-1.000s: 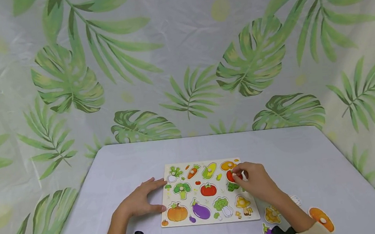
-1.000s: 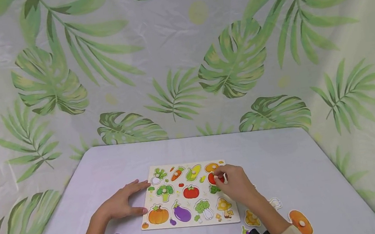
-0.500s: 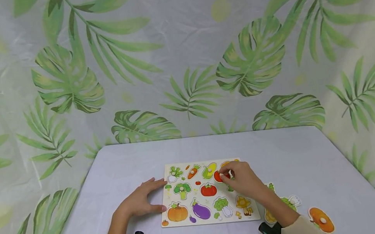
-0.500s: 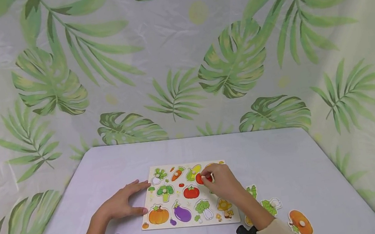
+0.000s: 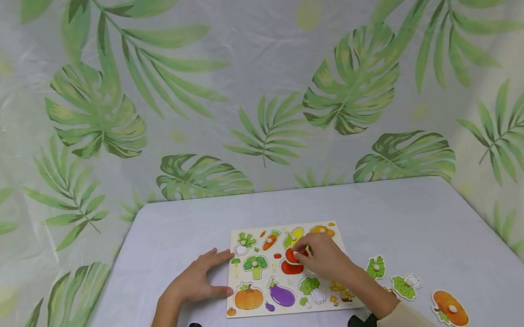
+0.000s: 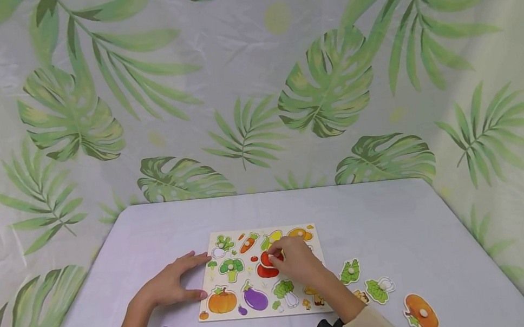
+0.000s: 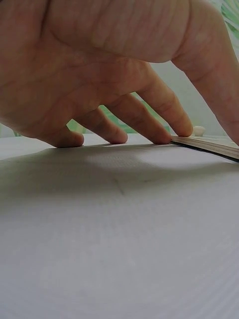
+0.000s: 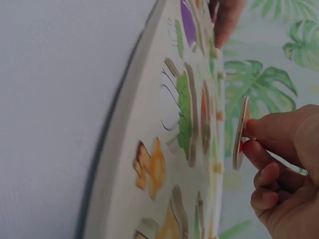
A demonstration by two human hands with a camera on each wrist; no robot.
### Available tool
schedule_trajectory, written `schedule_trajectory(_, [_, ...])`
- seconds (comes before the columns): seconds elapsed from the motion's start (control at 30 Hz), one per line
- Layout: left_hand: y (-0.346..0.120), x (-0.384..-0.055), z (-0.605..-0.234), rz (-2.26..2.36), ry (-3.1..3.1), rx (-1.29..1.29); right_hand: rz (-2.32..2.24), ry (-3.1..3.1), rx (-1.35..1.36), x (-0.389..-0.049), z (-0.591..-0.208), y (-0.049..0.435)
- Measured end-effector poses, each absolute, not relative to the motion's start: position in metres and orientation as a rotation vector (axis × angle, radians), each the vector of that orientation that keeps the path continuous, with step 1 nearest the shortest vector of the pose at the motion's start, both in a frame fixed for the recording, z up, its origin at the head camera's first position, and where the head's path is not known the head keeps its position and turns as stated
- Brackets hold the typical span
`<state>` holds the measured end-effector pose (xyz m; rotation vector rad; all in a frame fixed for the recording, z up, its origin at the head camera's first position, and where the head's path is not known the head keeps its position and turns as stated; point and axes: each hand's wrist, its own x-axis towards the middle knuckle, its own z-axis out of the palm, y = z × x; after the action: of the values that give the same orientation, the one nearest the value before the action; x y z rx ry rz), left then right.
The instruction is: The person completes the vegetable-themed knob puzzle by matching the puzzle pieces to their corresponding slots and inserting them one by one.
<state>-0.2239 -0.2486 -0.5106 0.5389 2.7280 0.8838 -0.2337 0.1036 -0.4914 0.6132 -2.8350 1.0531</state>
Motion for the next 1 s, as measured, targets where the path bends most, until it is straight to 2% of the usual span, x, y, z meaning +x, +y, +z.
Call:
schedule_trajectory(0.27, [-0.249, -0.224, -0.511, 0.879, 2.726, 0.554, 1.04, -2.856, 0.684, -0.231, -0.502, 0.094])
schedule_trajectory(1.0, [-0.25, -0.225, -0.513, 0.879, 2.726, 0.568, 0.987, -2.946, 0.614, -0.227, -0.512, 0.086])
